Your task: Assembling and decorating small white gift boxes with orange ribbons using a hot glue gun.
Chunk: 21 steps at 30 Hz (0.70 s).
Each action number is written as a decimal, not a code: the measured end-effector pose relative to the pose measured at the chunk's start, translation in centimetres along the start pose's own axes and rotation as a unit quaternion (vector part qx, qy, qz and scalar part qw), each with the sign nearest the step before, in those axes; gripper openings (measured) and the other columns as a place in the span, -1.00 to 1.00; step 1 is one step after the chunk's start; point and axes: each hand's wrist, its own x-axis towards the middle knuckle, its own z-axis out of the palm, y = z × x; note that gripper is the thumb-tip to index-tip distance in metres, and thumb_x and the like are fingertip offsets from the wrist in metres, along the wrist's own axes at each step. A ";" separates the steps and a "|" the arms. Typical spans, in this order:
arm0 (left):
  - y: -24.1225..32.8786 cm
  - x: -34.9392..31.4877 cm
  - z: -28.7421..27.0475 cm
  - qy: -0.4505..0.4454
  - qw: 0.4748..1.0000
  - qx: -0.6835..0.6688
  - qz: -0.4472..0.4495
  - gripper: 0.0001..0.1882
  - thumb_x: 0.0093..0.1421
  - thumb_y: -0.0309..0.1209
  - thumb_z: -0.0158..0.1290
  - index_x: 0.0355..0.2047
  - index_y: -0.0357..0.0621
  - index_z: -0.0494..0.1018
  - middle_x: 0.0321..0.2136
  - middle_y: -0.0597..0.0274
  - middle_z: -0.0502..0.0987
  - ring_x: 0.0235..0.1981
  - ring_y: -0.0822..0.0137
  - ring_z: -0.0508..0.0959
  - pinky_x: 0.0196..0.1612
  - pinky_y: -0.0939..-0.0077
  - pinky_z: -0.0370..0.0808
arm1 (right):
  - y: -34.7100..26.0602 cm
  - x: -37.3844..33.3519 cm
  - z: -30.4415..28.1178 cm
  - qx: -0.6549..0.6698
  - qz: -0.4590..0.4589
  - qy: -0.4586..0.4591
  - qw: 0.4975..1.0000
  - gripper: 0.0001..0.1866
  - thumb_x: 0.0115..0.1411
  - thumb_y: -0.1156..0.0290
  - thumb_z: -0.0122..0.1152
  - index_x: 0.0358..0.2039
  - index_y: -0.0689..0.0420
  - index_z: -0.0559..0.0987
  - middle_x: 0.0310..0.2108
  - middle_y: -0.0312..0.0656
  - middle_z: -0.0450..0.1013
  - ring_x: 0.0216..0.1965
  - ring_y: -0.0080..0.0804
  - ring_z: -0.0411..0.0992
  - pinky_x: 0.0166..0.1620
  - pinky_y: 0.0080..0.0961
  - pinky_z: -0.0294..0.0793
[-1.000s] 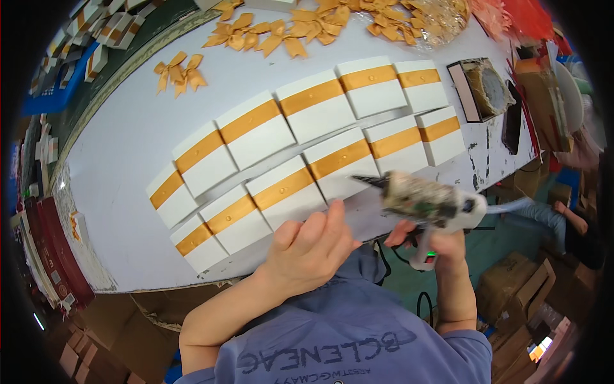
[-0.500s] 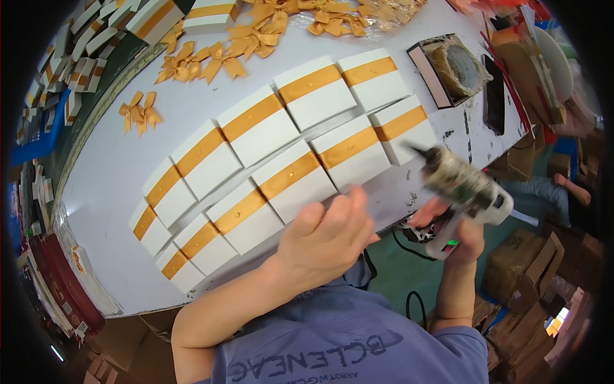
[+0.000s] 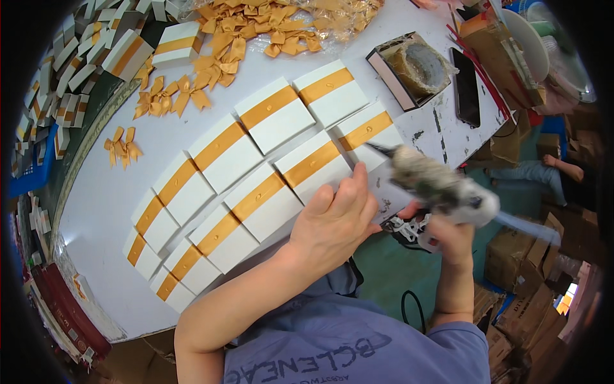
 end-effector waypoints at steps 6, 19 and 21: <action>0.0 -1.7 -1.7 0.066 0.996 -0.052 0.036 -0.63 -0.14 -0.04 0.08 -0.47 -0.07 0.42 -0.05 0.12 0.39 -0.27 0.34 0.27 -0.22 0.49 0.12 | -2.3 5.9 -3.8 0.156 -0.036 -0.016 0.987 -0.59 0.17 0.13 -0.11 -0.17 0.25 0.36 -0.32 0.00 0.43 -0.48 -0.33 0.46 -0.59 -0.69 0.35; -1.6 -8.4 -5.4 0.078 0.980 -0.183 -0.017 -0.70 -0.17 -0.24 0.18 -0.46 -0.10 0.41 -0.17 0.18 0.44 -0.28 0.28 0.32 -0.25 0.46 0.20 | -2.0 15.1 -5.8 -0.326 -0.045 0.117 0.937 -0.49 0.18 -0.03 -0.07 -0.19 0.22 0.41 -0.36 -0.27 0.39 -0.38 -0.60 0.30 -0.33 -0.63 0.29; -2.8 -9.8 -6.2 0.075 0.979 -0.185 -0.045 -0.70 -0.18 -0.27 0.21 -0.45 -0.11 0.41 -0.17 0.18 0.44 -0.28 0.25 0.33 -0.25 0.44 0.21 | -1.4 13.3 -6.4 -0.348 -0.111 0.164 0.916 -0.59 0.16 0.18 0.10 -0.21 0.33 0.39 -0.30 -0.14 0.39 -0.24 -0.44 0.32 -0.14 -0.51 0.31</action>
